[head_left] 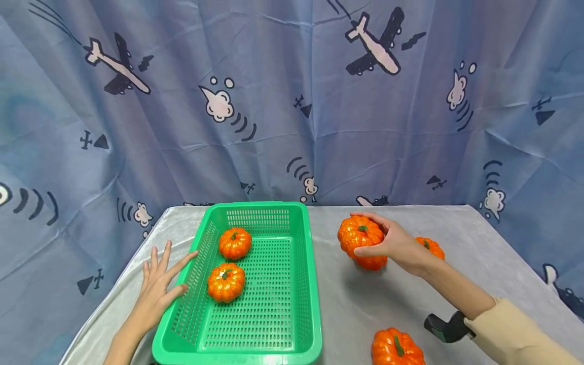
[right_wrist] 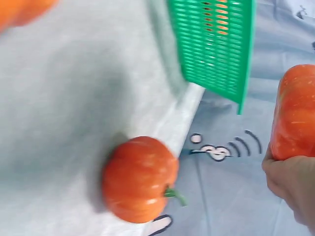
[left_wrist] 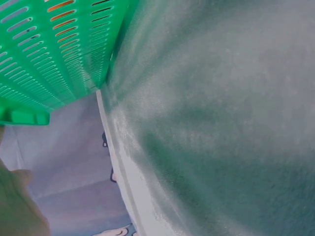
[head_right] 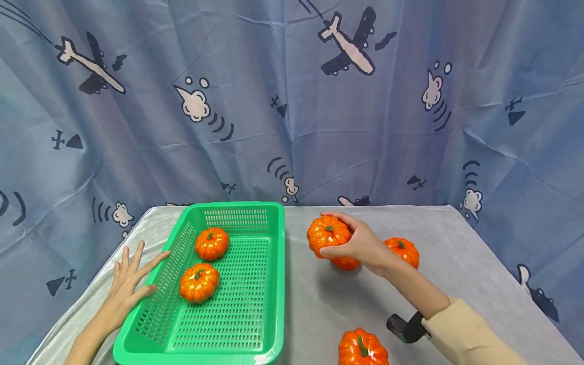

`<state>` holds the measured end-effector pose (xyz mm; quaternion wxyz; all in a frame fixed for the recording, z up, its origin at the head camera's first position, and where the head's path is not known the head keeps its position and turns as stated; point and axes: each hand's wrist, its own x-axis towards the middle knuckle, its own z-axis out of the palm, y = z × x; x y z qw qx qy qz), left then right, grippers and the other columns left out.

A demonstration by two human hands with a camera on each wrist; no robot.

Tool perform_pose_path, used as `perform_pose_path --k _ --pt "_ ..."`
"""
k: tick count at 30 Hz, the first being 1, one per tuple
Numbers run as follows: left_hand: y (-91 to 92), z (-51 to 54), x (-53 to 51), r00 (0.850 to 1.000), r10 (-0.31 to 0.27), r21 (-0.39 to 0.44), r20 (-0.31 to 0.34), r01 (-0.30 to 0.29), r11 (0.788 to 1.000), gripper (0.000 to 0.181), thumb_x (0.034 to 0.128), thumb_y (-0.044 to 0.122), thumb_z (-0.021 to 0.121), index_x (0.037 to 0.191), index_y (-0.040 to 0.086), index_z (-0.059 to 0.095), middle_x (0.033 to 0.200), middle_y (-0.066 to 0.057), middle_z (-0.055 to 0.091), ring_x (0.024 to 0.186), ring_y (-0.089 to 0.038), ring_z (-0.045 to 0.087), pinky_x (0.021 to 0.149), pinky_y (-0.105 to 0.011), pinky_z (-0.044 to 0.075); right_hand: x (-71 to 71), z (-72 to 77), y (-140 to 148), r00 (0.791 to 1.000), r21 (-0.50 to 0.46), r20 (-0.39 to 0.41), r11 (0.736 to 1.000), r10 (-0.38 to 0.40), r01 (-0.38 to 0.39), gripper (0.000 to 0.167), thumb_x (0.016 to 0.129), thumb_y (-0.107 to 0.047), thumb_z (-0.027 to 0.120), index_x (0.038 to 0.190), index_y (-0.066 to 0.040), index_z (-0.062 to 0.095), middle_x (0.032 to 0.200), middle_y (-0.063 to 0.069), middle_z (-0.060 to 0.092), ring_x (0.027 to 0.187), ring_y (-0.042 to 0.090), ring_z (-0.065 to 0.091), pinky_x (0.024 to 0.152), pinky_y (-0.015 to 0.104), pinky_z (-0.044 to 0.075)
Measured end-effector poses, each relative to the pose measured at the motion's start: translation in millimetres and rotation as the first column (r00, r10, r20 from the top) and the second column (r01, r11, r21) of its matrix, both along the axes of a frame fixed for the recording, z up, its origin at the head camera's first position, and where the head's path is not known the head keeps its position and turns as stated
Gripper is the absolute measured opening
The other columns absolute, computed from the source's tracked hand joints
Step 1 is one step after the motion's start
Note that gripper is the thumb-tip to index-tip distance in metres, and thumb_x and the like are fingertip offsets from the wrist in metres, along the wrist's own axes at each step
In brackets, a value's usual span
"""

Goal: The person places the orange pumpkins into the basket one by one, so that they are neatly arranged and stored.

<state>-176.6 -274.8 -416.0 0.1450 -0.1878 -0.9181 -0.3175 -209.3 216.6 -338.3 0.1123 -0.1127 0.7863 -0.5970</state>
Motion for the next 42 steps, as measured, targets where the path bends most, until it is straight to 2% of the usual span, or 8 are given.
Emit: perform_pose_path --k 5,8,12,16,22,30,35,42 --pt "-0.9 -2.6 0.7 1.000 -0.003 -0.005 -0.005 0.003 1.000 0.054 0.0930 0.035 0.053 0.145 0.026 0.044 0.158 -0.023 -0.001 0.139 -0.047 -0.018 0.101 -0.071 -0.014 -9.6 8.8 -13 1.000 0.035 -0.012 0.999 -0.028 0.028 0.075 0.077 -0.017 0.079 0.143 -0.015 0.043 0.161 0.008 -0.002 0.130 0.039 0.035 0.094 0.044 0.047" --pt "-1.1 -3.5 1.2 1.000 -0.002 -0.005 -0.007 0.002 1.000 0.054 0.0927 0.035 0.053 0.145 0.026 0.044 0.158 -0.023 0.000 0.139 -0.048 -0.017 0.102 -0.071 -0.014 -14.1 12.0 -24 1.000 0.016 -0.020 1.000 -0.024 0.024 0.073 0.077 -0.015 0.079 0.141 -0.016 0.045 0.154 0.015 0.017 0.125 0.038 0.039 0.091 0.043 0.049" --pt "-1.8 -3.9 2.1 1.000 0.001 -0.002 0.007 -0.001 1.000 0.056 0.0903 0.030 0.054 0.145 0.026 0.044 0.158 -0.023 -0.001 0.139 -0.047 -0.018 0.101 -0.071 -0.015 -19.2 14.8 -39 0.999 -0.034 -0.045 0.999 -0.006 0.005 0.072 0.076 -0.010 0.079 0.140 -0.014 0.046 0.128 0.017 0.038 0.109 0.034 0.047 0.084 0.038 0.051" --pt "-3.1 -4.3 2.8 1.000 0.005 -0.003 0.017 -0.005 1.000 0.056 0.0908 0.031 0.054 0.145 0.026 0.044 0.158 -0.023 -0.001 0.139 -0.046 -0.018 0.101 -0.071 -0.014 -23.0 16.8 -53 0.999 -0.074 -0.043 0.997 -0.001 -0.003 0.072 0.077 -0.008 0.078 0.141 -0.012 0.045 0.129 0.017 0.038 0.108 0.033 0.047 0.083 0.035 0.051" --pt "-2.2 -5.2 1.7 1.000 0.006 0.009 0.018 -0.006 1.000 0.057 0.0894 0.029 0.056 0.145 0.025 0.045 0.158 -0.022 -0.001 0.140 -0.045 -0.019 0.102 -0.068 -0.017 -26.6 18.9 -73 0.998 -0.174 -0.013 0.983 0.055 -0.056 0.075 0.077 -0.003 0.075 0.143 -0.012 0.041 0.133 0.016 0.045 0.110 0.031 0.048 0.084 0.034 0.052" --pt "0.3 -4.6 0.4 1.000 0.009 0.016 0.020 -0.009 1.000 0.058 0.0880 0.028 0.057 0.145 0.025 0.045 0.158 -0.022 -0.001 0.140 -0.043 -0.019 0.103 -0.067 -0.017 -26.0 17.6 -100 0.992 -0.240 -0.038 0.962 0.123 -0.129 0.073 0.076 -0.002 0.076 0.141 -0.011 0.043 0.131 0.015 0.048 0.111 0.031 0.048 0.084 0.036 0.052" --pt "1.5 -3.2 -0.5 1.000 0.007 0.018 0.012 -0.007 1.000 0.058 0.0880 0.027 0.056 0.144 0.023 0.046 0.158 -0.023 -0.001 0.140 -0.044 -0.019 0.103 -0.066 -0.018 -23.2 10.8 -120 0.985 -0.277 -0.039 0.945 0.168 -0.172 0.072 0.075 0.000 0.076 0.139 -0.010 0.045 0.130 0.015 0.048 0.112 0.031 0.048 0.086 0.038 0.052" --pt "1.2 -3.3 -1.7 1.000 0.003 0.008 0.008 -0.003 1.000 0.056 0.0902 0.028 0.055 0.145 0.022 0.044 0.158 -0.023 -0.002 0.140 -0.043 -0.020 0.103 -0.067 -0.016 -14.5 -9.8 -149 0.970 -0.314 -0.032 0.919 0.241 -0.239 0.076 0.072 -0.001 0.079 0.139 -0.012 0.046 0.131 0.013 0.050 0.110 0.027 0.051 0.087 0.038 0.051"
